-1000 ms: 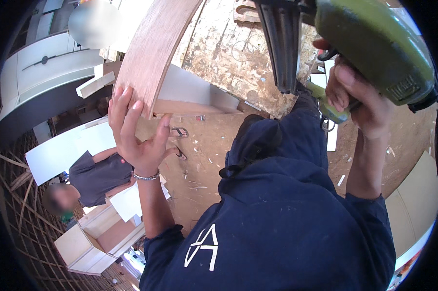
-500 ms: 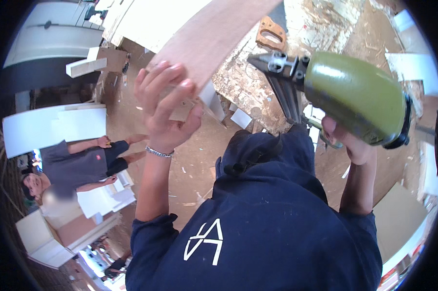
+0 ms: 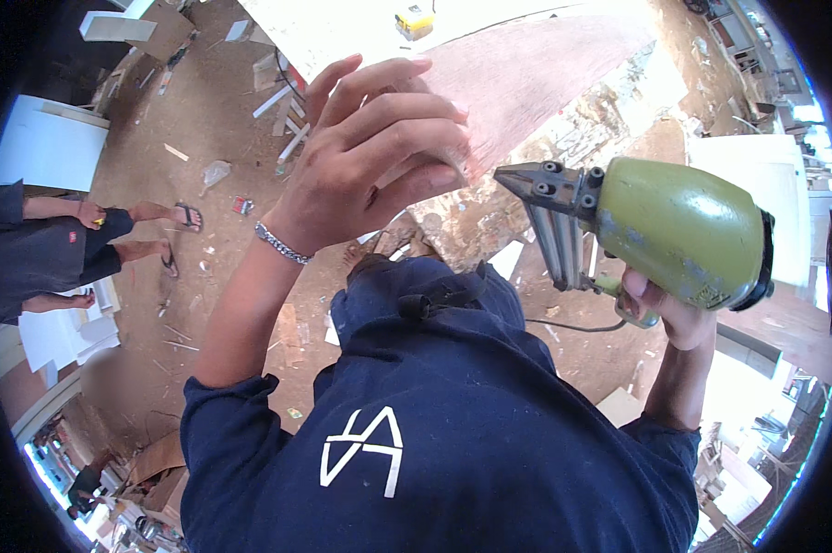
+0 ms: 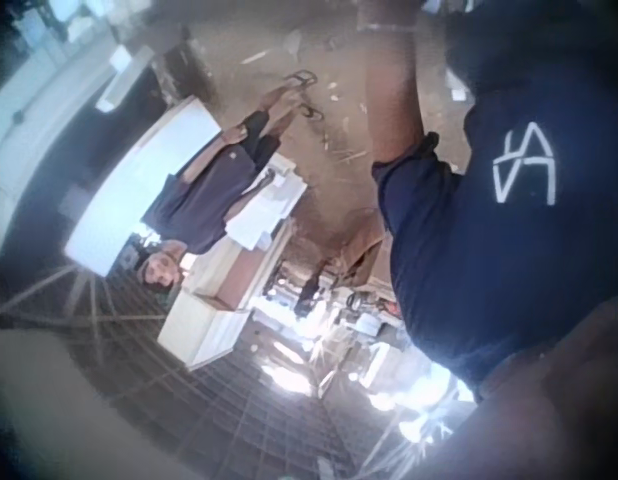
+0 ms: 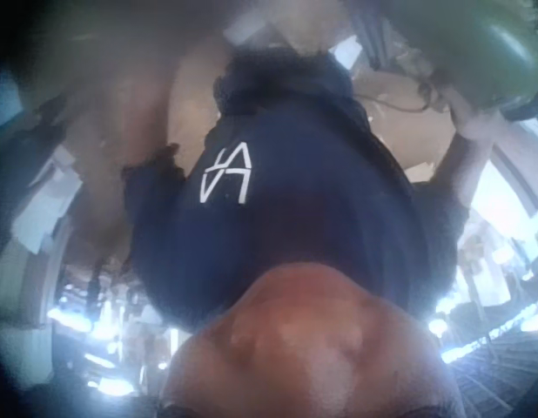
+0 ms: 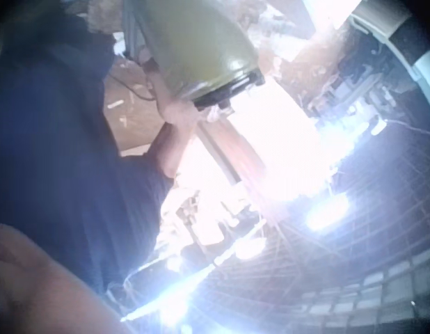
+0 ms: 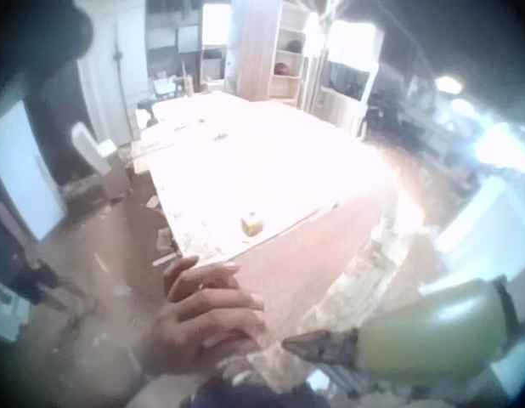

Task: The person assembles a wooden frame by attaching thin wooden strips to a larger board using a nail gun. They position the strips, secure them with nails, and use a hand saw to trim the excess length of the strips.

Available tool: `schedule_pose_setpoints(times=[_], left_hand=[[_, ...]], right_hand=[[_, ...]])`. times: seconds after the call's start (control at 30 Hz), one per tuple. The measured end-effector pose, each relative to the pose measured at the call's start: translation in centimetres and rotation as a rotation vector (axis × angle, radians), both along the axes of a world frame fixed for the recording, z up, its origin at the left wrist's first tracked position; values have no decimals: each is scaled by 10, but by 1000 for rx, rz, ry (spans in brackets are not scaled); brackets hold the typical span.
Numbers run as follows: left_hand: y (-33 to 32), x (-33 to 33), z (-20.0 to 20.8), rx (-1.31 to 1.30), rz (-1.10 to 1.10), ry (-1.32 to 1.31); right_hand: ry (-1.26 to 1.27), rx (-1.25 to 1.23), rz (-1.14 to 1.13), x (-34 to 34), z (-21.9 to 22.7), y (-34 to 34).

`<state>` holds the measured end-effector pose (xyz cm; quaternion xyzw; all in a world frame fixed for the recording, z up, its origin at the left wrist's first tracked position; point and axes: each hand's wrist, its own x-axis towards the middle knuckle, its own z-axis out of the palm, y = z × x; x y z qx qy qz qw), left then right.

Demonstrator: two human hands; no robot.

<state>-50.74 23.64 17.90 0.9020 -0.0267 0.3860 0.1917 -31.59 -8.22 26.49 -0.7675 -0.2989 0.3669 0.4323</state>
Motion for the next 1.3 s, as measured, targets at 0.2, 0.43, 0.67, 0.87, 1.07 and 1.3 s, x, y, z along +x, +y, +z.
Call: schedule_pose_setpoints(times=[0.2, 0.43, 0.67, 0.87, 1.07, 1.3], left_hand=[[10, -1, 1, -3, -44, -5], [14, -5, 4, -50, -87, -11], [16, -6, 6, -84, -123, -8], [21, -6, 6, -85, -159, 6], [29, -8, 6, -114, -167, 50], [31, -9, 9, -117, -172, 62]], right_hand=[[-14, -241, 51, -15, 59, 60], [-80, -454, 10, -26, 92, 89], [-205, -566, 47, -35, 109, 108], [-196, -583, 54, -37, 114, 117], [-205, -602, 72, -33, 115, 116], [-136, -590, 57, -32, 116, 117]])
